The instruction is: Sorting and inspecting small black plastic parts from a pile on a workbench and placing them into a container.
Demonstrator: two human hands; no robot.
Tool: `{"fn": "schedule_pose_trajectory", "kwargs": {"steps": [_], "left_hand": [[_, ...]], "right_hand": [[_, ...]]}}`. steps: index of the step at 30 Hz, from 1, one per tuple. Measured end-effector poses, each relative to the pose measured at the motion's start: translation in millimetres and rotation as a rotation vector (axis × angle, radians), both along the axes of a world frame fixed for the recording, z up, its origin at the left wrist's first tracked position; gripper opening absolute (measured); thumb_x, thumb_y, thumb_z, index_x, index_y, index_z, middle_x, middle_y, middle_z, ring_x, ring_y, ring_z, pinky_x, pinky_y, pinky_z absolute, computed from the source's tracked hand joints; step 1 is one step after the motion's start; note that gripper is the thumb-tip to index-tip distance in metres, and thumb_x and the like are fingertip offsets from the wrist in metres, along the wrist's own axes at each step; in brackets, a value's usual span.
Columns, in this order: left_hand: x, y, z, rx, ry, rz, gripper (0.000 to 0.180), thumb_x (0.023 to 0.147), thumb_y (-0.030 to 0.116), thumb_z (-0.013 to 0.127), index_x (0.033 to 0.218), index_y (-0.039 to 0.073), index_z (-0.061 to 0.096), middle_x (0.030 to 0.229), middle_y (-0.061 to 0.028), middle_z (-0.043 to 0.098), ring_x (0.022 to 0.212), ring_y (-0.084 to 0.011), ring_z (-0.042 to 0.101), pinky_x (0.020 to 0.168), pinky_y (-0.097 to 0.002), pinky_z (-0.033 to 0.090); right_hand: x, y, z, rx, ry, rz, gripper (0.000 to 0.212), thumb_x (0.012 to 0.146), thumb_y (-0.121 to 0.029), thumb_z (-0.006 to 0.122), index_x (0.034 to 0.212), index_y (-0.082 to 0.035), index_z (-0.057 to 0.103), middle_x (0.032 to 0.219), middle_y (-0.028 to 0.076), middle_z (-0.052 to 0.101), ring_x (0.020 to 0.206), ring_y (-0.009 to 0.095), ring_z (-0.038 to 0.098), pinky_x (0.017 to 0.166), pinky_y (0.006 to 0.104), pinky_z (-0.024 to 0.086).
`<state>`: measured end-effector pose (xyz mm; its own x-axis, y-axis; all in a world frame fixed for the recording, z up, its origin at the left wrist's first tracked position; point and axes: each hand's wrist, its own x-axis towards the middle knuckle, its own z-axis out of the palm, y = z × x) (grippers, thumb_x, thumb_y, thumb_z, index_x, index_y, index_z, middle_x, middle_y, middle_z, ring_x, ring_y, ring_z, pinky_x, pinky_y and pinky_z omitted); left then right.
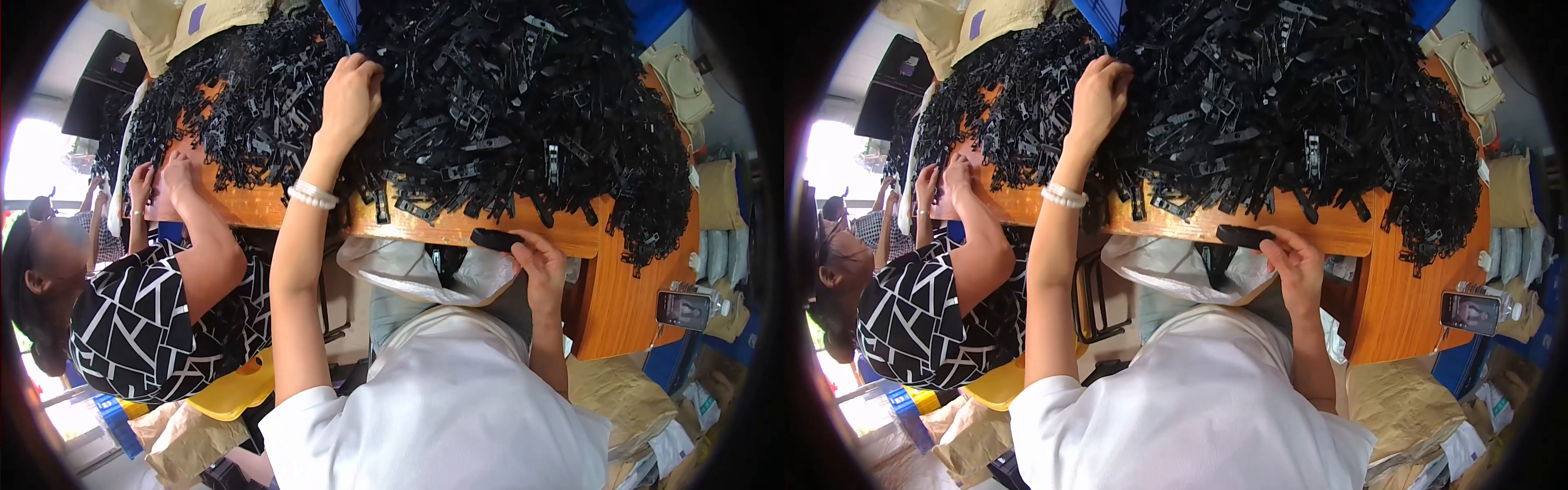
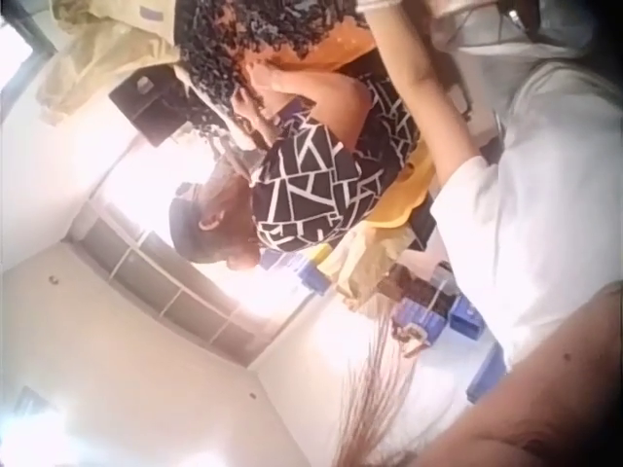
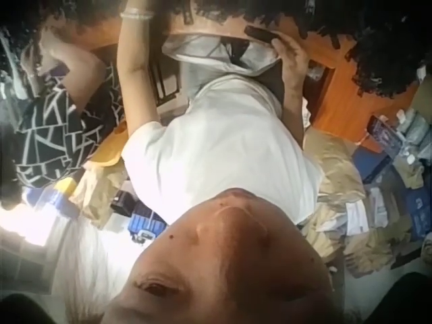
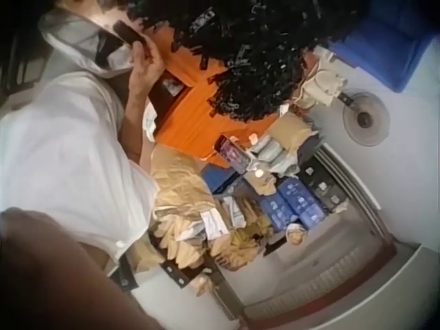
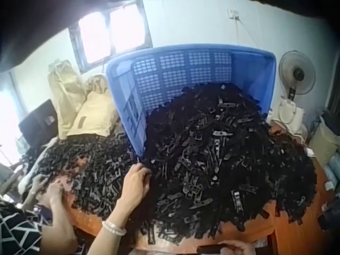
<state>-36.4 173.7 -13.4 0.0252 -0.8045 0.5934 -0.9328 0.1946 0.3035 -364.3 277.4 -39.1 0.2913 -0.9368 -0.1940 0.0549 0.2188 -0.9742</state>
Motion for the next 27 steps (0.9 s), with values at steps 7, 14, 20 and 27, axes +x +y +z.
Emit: {"fn": "schedule_pose_trajectory", "kwargs": {"steps": [7, 14, 20, 27], "left_hand": [[19, -90, -17, 0.126, -0.155, -0.053, 0.020, 0.065, 0.003, 0.060, 0.084, 0.000, 0.062, 0.088, -0.0152, 0.059, 0.087, -0.0324, 0.054, 0.078, -0.0370, 0.045], [7, -66, 11, 0.110, -0.435, 0.102, 0.017, 0.063, 0.007, 0.061, 0.077, -0.002, 0.055, 0.080, -0.0143, 0.055, 0.082, -0.0304, 0.053, 0.071, -0.0372, 0.044], [-5, 7, 19, 0.041, -0.032, 0.187, 0.019, 0.067, 0.011, 0.064, 0.076, 0.000, 0.052, 0.073, -0.0113, 0.056, 0.070, -0.0242, 0.055, 0.063, -0.0333, 0.045], [-51, 59, 19, 0.122, 1.127, -0.088, 0.034, 0.067, -0.003, 0.067, 0.096, -0.003, 0.050, 0.076, -0.0079, 0.058, 0.064, -0.0117, 0.056, 0.057, -0.0211, 0.048]], "right_hand": [[3, 5, 3, 0.065, 0.039, 0.004, 0.021, 0.078, -0.006, 0.060, 0.097, 0.003, 0.060, 0.067, 0.001, 0.055, 0.056, 0.006, 0.047, 0.052, 0.0183, 0.038], [-1, 3, 4, 0.094, 0.053, -0.019, 0.022, 0.077, -0.005, 0.060, 0.098, 0.004, 0.060, 0.070, 0.003, 0.059, 0.055, 0.006, 0.047, 0.052, 0.0180, 0.038], [9, -4, 5, 0.061, 0.026, 0.059, 0.023, 0.077, -0.004, 0.060, 0.098, 0.004, 0.060, 0.068, 0.003, 0.059, 0.055, 0.006, 0.047, 0.052, 0.0177, 0.037], [28, -1, 18, 0.025, -0.049, 0.108, 0.023, 0.077, -0.004, 0.060, 0.098, 0.004, 0.059, 0.068, 0.004, 0.059, 0.056, 0.006, 0.048, 0.053, 0.0180, 0.038]]}}
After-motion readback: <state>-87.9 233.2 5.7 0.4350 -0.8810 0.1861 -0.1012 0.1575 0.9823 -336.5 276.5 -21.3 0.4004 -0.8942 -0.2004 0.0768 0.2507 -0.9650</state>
